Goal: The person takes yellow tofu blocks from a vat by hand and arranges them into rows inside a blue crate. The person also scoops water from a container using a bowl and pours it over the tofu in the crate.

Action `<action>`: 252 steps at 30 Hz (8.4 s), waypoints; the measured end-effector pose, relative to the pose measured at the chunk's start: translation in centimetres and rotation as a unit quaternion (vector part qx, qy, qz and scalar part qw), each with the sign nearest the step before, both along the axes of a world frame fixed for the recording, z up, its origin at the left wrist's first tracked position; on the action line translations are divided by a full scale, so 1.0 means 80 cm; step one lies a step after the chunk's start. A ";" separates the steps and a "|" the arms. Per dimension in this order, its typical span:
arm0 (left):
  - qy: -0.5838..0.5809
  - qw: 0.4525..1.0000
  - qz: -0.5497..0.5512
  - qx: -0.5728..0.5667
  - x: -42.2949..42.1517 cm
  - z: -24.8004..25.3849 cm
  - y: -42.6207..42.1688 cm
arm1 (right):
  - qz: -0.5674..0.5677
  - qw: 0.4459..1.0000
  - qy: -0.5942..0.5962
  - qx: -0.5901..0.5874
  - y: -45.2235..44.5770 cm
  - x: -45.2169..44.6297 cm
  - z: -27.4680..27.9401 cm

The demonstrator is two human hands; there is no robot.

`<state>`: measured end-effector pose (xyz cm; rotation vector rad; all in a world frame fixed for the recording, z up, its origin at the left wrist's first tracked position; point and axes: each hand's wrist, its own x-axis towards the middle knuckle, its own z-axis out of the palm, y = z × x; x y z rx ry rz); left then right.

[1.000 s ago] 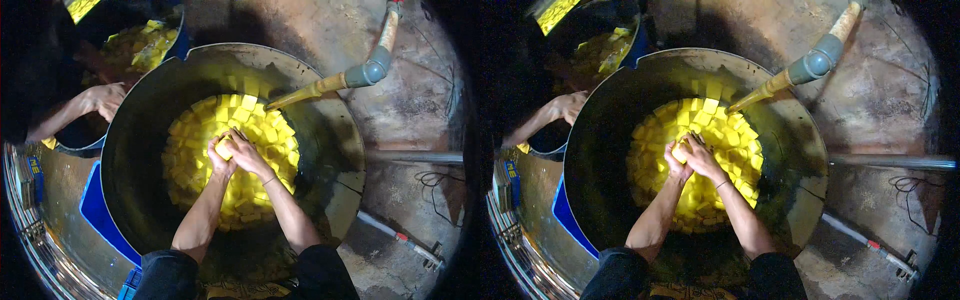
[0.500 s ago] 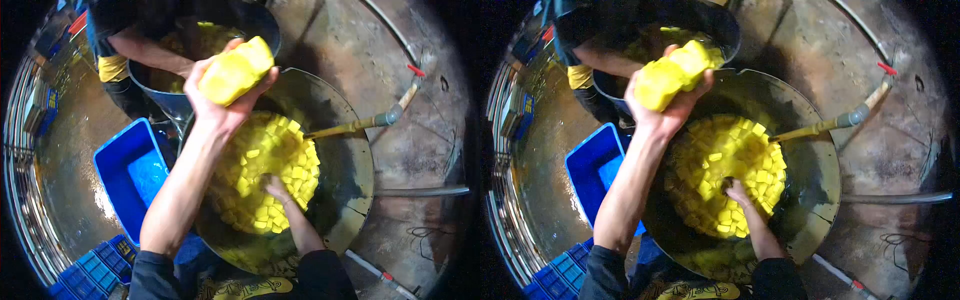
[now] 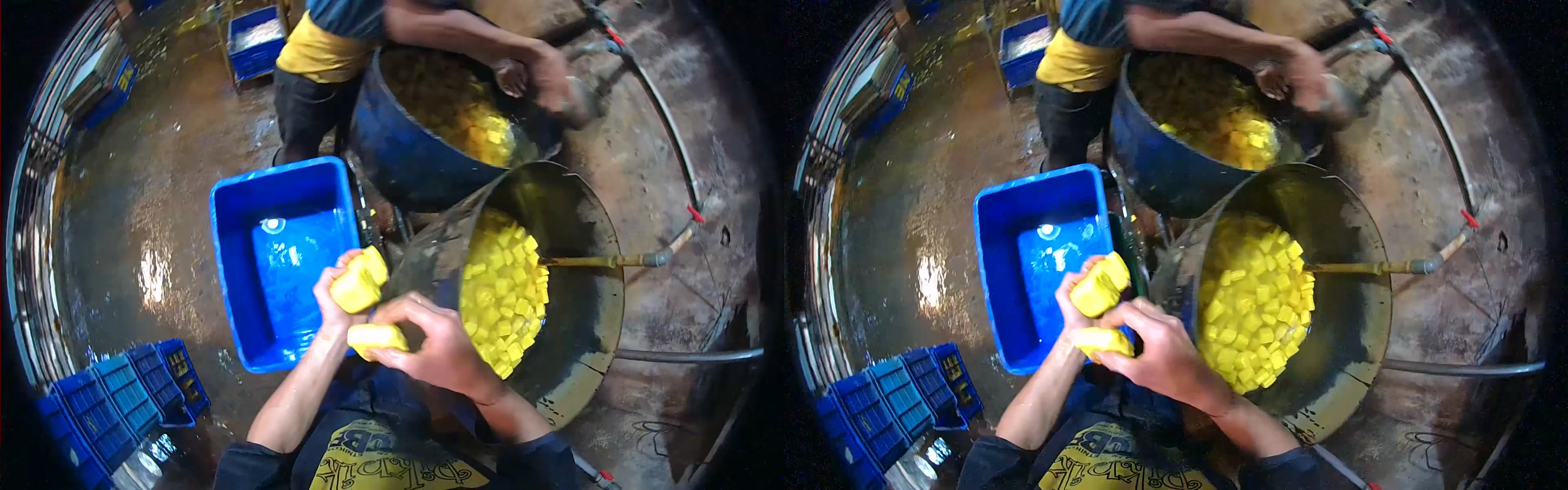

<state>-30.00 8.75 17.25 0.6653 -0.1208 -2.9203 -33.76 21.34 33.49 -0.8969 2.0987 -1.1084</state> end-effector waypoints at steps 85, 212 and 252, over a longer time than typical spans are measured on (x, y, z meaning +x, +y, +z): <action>-0.087 0.875 -0.424 -0.219 -0.259 -0.215 0.420 | -0.400 0.886 -0.236 0.022 0.467 -0.205 -0.271; 0.045 0.378 -0.360 -0.852 -0.261 -0.280 0.395 | -0.325 0.910 0.096 0.241 0.395 -0.308 -0.431; 0.162 0.973 -0.121 0.113 -0.365 0.124 0.335 | -0.355 0.890 0.160 0.238 0.398 -0.099 -0.472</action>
